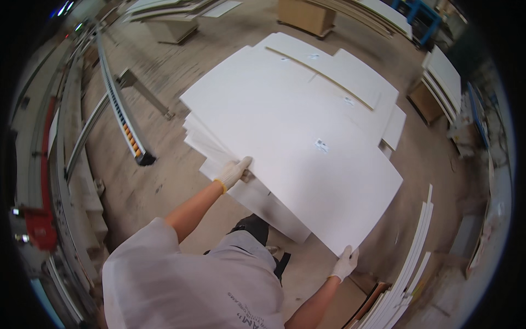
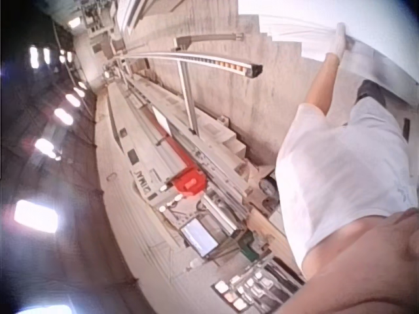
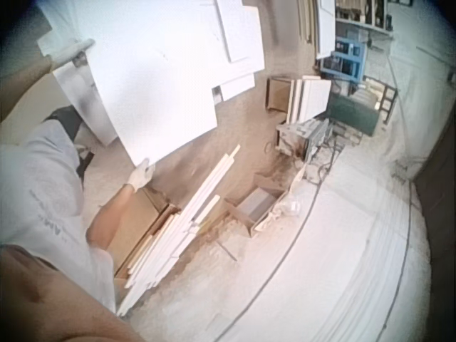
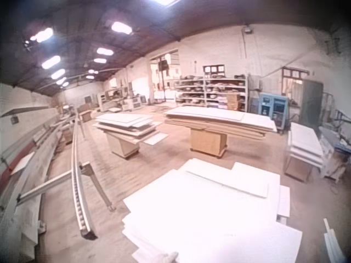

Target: The person repeatedly picks up white rectangular panels from a stack, places them on a conveyor, and then stacks them again. The cycle repeats with multiple panels throughout the clip.

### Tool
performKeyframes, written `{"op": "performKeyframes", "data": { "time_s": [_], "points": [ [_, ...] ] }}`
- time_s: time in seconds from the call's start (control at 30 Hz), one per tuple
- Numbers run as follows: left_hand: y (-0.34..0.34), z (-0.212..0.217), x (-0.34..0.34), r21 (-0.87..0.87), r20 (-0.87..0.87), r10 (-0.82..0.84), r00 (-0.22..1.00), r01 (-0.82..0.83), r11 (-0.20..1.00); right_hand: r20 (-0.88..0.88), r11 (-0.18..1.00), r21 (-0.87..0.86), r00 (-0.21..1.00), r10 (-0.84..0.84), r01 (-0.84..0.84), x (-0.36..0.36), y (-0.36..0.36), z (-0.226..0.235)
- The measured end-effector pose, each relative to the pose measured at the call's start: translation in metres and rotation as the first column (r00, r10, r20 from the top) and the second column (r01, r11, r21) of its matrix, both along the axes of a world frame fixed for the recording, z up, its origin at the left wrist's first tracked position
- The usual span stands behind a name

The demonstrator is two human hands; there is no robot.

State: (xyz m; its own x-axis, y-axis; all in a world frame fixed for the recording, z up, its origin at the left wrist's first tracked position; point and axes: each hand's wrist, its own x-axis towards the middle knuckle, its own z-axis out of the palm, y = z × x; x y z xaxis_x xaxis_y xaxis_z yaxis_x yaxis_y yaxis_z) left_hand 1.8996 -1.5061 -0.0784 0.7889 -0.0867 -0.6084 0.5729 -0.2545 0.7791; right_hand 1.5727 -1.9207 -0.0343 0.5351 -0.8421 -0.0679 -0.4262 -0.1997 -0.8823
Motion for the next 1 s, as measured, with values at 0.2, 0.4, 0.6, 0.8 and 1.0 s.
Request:
{"op": "performKeyframes", "data": {
  "time_s": [0.2, 0.4, 0.6, 0.8, 1.0],
  "points": [
    [0.038, -0.010, 0.002, 0.330, 0.236, -0.034, 0.971, -0.047, 0.943, -0.071, 0.965, 0.134, 0.973, -0.219, 0.227, 0.012, 0.027, 0.024],
    [0.144, 0.011, 0.152, 0.776, 0.456, -0.280, 0.845, -0.223, 0.590, -0.294, 0.867, -0.334, 0.833, -0.470, 0.371, 0.017, 0.056, 0.027],
    [0.253, 0.001, 0.314, 0.937, 0.251, -0.434, 0.865, -0.106, 0.332, 0.077, 0.764, 0.470, 0.842, -0.534, 0.441, 0.064, 0.097, -0.015],
    [0.277, -0.047, 0.366, 0.971, -0.194, -0.835, 0.515, 0.223, -0.088, 0.148, 0.604, 0.738, 0.801, -0.580, 0.302, 0.176, 0.167, -0.047],
    [0.316, -0.076, 0.360, 0.909, -0.107, -0.916, 0.388, 0.412, 0.068, -0.054, 0.525, 0.601, 0.687, -0.725, 0.602, 0.199, 0.173, -0.021]
  ]
}}
